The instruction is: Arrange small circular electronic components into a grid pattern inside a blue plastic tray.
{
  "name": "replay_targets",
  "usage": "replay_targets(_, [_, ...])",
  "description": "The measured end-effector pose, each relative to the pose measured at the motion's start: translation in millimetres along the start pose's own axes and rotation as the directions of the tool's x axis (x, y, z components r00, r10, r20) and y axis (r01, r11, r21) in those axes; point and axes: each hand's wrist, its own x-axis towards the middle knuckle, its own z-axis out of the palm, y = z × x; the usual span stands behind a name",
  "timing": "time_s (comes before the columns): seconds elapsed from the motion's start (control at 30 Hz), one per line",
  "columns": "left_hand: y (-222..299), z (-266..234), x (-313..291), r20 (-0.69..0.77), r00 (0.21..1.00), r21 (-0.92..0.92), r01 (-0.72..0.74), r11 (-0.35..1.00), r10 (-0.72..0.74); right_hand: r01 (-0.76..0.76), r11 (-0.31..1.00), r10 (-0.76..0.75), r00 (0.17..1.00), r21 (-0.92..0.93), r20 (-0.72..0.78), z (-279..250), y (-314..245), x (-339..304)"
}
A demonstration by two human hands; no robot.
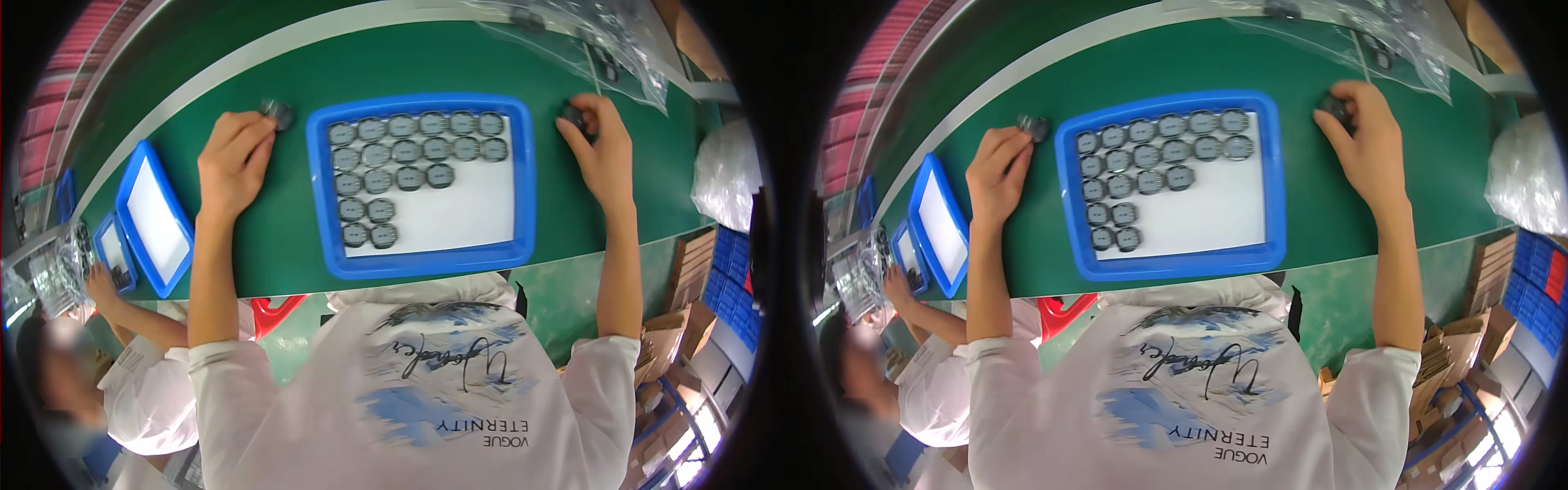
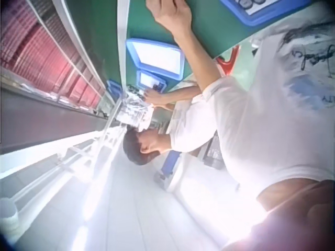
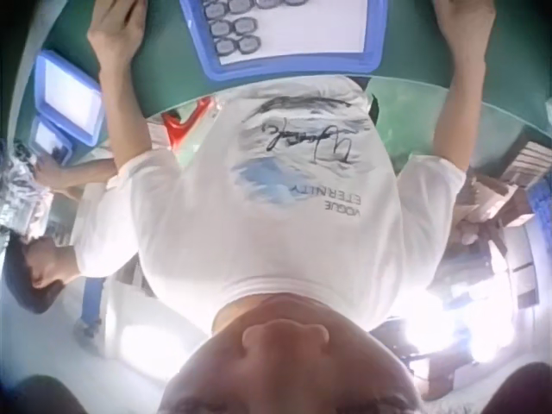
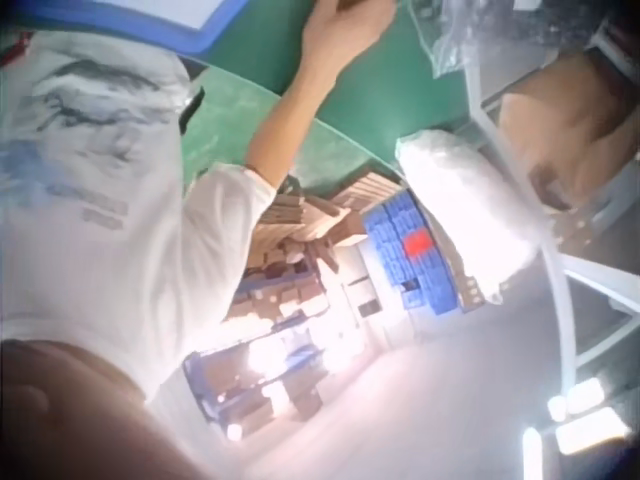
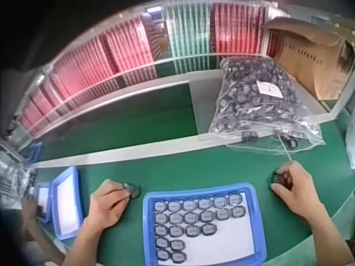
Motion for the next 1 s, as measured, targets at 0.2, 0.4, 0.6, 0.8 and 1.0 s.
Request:
replay_targets(0.2, [22.7, 10.0, 7.2, 0.008, 0.992, 0.035, 0.127, 0.991, -0.128, 0.152, 0.987, -0.158, 0.978, -0.047, -0.140, 6.1, 11.0, -26.0])
replay_targets(0.4, [25.5, 23.0, 38.5, 0.073, 0.969, -0.003, 0.236, 0.972, -0.236, 0.144, 0.988, -0.154, 0.962, -0.059, -0.224, 11.1, 6.8, -40.5])
replay_targets(0.6, [33.0, 7.8, 31.1, 0.105, 0.942, -0.100, 0.330, 0.939, -0.320, 0.139, 0.990, -0.130, 0.967, 0.023, -0.219, 14.0, 0.9, -40.5])
replay_targets(0.8, [28.8, 3.9, -11.5, -0.034, 0.994, 0.174, 0.104, 0.979, -0.100, 0.312, 0.950, -0.307, 0.941, 0.011, -0.141, 9.8, 7.6, -35.0])
replay_targets(1.0, [40.7, 4.4, -13.3, -0.099, 0.962, 0.075, 0.262, 0.962, -0.254, -0.080, 0.996, 0.076, 0.990, 0.033, 0.120, -9.0, -24.7, -24.9])
